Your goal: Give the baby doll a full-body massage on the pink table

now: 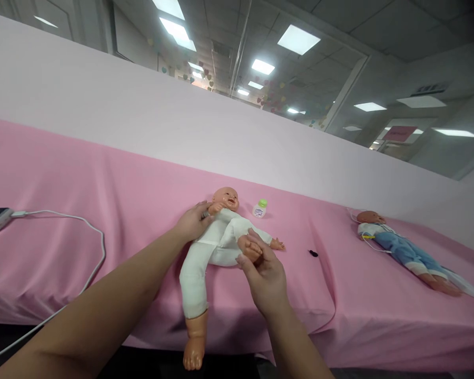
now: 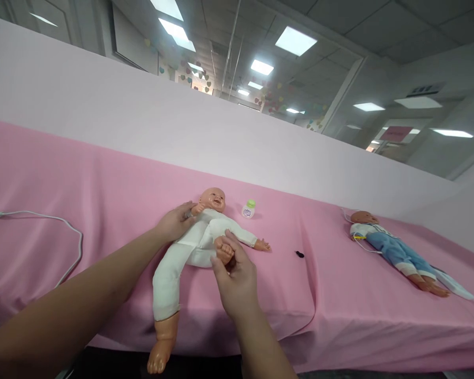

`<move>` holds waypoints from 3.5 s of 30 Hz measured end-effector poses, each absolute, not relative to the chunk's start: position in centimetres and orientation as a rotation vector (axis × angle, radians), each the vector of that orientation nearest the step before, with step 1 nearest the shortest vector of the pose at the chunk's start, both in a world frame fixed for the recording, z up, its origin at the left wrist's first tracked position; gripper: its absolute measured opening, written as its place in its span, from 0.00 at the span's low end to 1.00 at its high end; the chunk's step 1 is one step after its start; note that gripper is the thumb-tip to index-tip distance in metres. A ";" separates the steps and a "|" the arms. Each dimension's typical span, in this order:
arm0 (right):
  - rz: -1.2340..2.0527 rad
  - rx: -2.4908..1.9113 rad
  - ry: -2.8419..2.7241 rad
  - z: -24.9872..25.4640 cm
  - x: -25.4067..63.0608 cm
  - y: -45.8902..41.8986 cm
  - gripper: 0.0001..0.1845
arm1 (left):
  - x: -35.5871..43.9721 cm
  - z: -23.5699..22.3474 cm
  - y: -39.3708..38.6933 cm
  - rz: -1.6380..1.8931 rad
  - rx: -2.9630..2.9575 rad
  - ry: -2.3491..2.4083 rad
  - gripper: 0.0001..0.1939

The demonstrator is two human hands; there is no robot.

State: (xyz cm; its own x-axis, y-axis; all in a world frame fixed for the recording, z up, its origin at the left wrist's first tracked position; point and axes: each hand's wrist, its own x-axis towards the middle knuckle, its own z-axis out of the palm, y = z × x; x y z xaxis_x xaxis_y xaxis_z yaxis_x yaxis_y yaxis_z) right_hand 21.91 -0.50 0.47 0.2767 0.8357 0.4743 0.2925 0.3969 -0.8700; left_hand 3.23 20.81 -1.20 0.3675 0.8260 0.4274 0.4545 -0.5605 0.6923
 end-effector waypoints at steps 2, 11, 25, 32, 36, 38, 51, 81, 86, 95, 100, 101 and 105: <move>0.440 -1.195 -1.339 0.4 22.0 -3.0 0.26 | 3.0 -1.1 21.0 1.168 1.912 1.157 0.25; 0.051 -1.210 -1.581 -6.1 20.7 -10.1 0.25 | 2.0 -0.2 22.9 1.325 0.856 1.237 0.18; 0.095 -1.243 -1.501 -2.8 22.0 -8.9 0.26 | 3.5 0.8 19.8 1.133 2.246 1.273 0.25; 0.276 -1.300 -1.328 0.6 23.0 -4.9 0.24 | 5.0 -0.2 19.9 0.817 2.762 0.979 0.31; 0.316 -1.328 -1.323 1.5 22.9 -1.9 0.24 | 4.8 0.0 19.5 0.751 2.794 1.024 0.30; 0.335 -1.311 -1.317 1.4 22.8 -0.4 0.24 | 4.8 0.2 19.2 0.710 2.793 1.062 0.31; 0.159 -1.253 -1.408 -0.8 22.7 -7.5 0.23 | 2.8 0.3 20.6 1.146 1.916 1.348 0.31; 0.068 -1.225 -1.422 0.6 20.8 -3.0 0.22 | 4.5 0.8 19.1 0.857 2.823 1.045 0.28; 0.133 -1.265 -1.459 0.7 21.4 0.0 0.20 | 4.8 0.3 19.6 0.761 2.916 1.050 0.25; 0.006 -1.189 -1.518 0.1 20.4 -3.0 0.24 | 3.9 1.1 19.0 1.071 2.355 1.069 0.27; -0.042 -1.157 -1.562 -1.4 19.2 -7.9 0.27 | 2.7 0.5 21.3 1.315 1.671 1.270 0.22; -0.034 -1.155 -1.563 -2.0 19.0 -8.7 0.28 | 2.6 0.3 21.9 1.342 1.492 1.300 0.21; -0.029 -1.153 -1.596 -5.0 18.6 -10.8 0.30 | 1.9 0.2 23.6 1.333 0.929 1.318 0.22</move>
State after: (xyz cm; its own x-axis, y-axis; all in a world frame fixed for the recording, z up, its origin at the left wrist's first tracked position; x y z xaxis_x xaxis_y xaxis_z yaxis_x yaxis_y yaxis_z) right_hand 18.62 -10.84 -5.04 0.0881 0.6449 0.7592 0.6722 0.5239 -0.5231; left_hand 1.91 23.60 0.20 -0.2027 0.9715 -0.1227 -0.1338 0.0967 0.9863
